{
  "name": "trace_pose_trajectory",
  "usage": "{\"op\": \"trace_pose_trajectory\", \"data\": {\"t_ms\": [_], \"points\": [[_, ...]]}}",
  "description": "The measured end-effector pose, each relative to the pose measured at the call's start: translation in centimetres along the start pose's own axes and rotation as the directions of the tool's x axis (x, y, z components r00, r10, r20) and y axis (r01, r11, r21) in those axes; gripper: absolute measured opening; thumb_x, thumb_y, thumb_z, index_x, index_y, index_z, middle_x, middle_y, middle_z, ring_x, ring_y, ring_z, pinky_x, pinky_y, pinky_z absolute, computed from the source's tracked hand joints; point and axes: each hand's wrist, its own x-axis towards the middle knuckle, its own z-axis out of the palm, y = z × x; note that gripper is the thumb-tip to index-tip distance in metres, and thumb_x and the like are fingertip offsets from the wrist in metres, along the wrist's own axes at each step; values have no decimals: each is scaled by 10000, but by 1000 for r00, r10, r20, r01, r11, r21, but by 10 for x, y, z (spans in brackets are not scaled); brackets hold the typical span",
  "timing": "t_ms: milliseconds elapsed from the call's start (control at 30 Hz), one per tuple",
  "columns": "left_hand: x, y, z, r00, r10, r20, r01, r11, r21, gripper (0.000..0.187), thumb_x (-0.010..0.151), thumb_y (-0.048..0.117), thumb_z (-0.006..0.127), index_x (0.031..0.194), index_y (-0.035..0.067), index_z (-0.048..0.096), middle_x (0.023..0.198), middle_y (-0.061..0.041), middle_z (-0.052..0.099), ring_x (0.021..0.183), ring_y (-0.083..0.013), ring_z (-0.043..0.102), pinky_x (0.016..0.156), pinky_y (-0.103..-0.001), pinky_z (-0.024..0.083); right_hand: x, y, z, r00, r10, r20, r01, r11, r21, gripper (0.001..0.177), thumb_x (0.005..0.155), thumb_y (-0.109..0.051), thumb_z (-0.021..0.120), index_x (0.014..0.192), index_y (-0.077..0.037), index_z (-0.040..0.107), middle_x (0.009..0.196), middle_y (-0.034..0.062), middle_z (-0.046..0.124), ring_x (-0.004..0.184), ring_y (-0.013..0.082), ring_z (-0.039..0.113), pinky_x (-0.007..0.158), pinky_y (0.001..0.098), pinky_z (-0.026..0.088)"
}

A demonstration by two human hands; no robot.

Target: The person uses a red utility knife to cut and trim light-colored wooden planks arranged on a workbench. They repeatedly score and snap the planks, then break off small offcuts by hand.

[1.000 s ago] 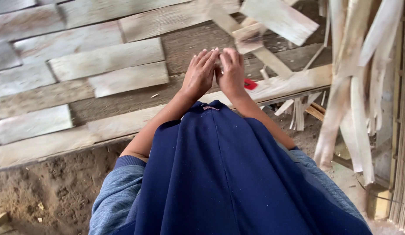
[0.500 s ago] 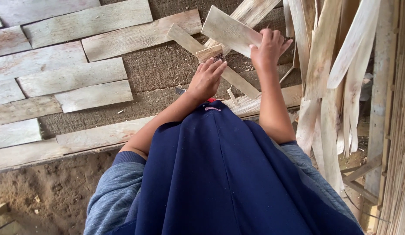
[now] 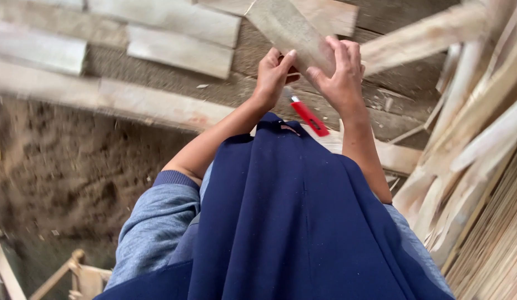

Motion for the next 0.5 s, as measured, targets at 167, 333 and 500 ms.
{"op": "trace_pose_trajectory", "data": {"t_ms": [167,333,500], "points": [[-8,13,-83,975,153,-163,-167,983,-74,168,914,274,651,943,116,607,773,-35,648,665,-124,630,596,-308,587,11,-58,75,974,-212,75,222,957,-185,1008,756,-448,942,1495,-51,383,1356,138,384,1267,329,391,1083,481,329],[-23,36,-173,853,404,-330,-425,905,8,205,1021,252,588,1173,132,522,714,58,437,546,-51,402,446,-260,344,21,-129,135,965,-201,169,244,926,-288,1052,776,-363,956,1538,-48,304,1371,126,376,1209,276,374,1107,378,341],[-39,59,-279,425,850,-310,-185,417,890,809,1045,244,657,1675,161,156,1757,-74,184,1666,-249,218,1405,-458,221,24,-171,208,941,-247,231,314,893,-322,1082,750,-397,926,1555,-79,276,1385,100,361,1232,277,364,1071,370,397]]}}
